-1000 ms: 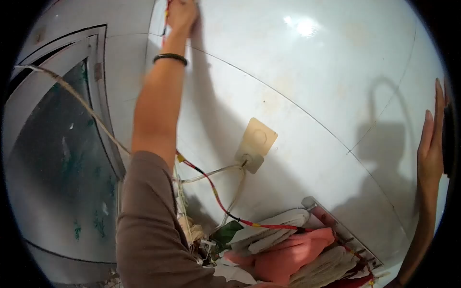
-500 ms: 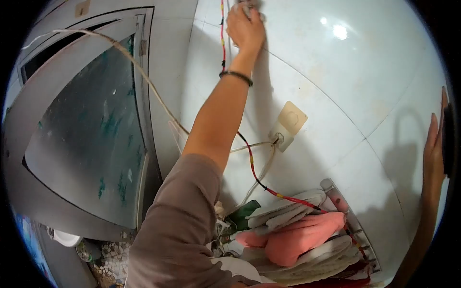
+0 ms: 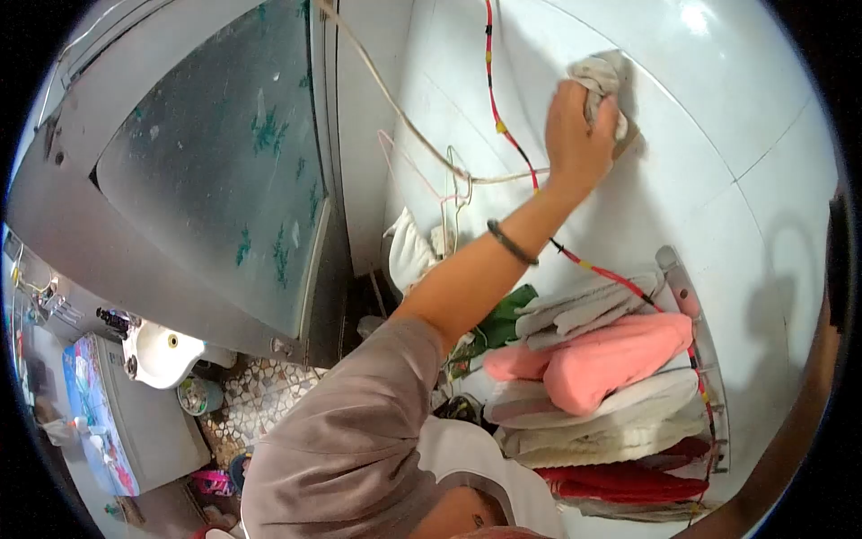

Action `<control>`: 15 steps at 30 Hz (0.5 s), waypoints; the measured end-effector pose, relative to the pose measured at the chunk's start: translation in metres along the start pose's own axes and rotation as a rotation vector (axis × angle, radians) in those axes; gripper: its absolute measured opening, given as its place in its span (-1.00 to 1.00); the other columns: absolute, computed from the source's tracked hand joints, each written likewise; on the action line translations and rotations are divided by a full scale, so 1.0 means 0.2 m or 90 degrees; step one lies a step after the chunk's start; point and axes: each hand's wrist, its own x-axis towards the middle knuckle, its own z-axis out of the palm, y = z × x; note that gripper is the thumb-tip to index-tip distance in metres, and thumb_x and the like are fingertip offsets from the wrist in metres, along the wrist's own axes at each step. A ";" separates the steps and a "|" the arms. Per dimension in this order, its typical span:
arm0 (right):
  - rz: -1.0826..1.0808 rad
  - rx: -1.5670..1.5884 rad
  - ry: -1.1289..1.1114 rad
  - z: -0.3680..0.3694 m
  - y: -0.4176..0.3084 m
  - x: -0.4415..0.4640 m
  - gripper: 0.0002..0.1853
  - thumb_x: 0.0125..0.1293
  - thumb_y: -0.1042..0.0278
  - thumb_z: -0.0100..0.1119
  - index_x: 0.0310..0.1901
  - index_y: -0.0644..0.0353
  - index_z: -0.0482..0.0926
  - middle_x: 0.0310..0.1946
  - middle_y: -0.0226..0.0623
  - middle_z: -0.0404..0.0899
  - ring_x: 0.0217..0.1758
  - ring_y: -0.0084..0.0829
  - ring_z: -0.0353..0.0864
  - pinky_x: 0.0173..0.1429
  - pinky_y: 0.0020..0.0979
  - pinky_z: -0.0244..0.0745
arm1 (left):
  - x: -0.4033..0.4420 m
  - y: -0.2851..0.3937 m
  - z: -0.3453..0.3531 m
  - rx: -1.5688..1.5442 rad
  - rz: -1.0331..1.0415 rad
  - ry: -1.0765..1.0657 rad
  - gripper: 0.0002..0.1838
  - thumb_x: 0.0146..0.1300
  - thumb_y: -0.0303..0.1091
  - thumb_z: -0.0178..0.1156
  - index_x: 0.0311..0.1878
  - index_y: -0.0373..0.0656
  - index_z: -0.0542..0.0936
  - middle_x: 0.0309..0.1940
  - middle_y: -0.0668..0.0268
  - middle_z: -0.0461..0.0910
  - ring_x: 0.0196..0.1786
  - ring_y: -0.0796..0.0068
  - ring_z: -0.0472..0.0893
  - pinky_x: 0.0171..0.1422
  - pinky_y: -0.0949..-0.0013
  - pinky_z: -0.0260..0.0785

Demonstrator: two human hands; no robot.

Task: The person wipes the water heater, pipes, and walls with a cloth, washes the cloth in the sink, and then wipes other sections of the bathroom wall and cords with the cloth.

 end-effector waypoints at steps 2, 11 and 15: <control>-0.003 -0.006 0.009 -0.01 -0.01 0.00 -0.47 0.53 0.02 -0.12 0.32 0.25 0.40 0.33 0.21 0.31 0.37 0.19 0.33 0.34 0.18 0.29 | -0.11 0.13 -0.06 -0.169 -0.074 -0.007 -0.76 0.34 -0.34 0.20 -0.03 -0.27 0.54 -0.12 0.15 0.57 -0.12 0.28 0.52 -0.01 0.23 0.36; -0.019 0.016 0.101 0.15 0.05 -0.06 -0.45 0.53 -0.03 -0.19 0.28 0.27 0.42 0.29 0.26 0.33 0.32 0.23 0.36 0.29 0.19 0.32 | -0.51 0.29 -0.89 -0.212 -0.308 0.091 -0.73 0.43 -0.27 0.19 0.07 -0.21 0.53 -0.02 0.28 0.62 0.07 0.41 0.63 0.04 0.34 0.57; -0.028 0.039 0.084 0.08 0.01 -0.04 -0.41 0.53 -0.08 -0.22 0.26 0.31 0.42 0.21 0.30 0.36 0.26 0.26 0.39 0.25 0.23 0.33 | -0.71 0.14 -1.02 -0.054 -0.371 0.061 -0.66 0.42 -0.25 0.20 0.14 -0.23 0.51 -0.01 0.29 0.61 0.15 0.39 0.58 0.35 0.26 0.38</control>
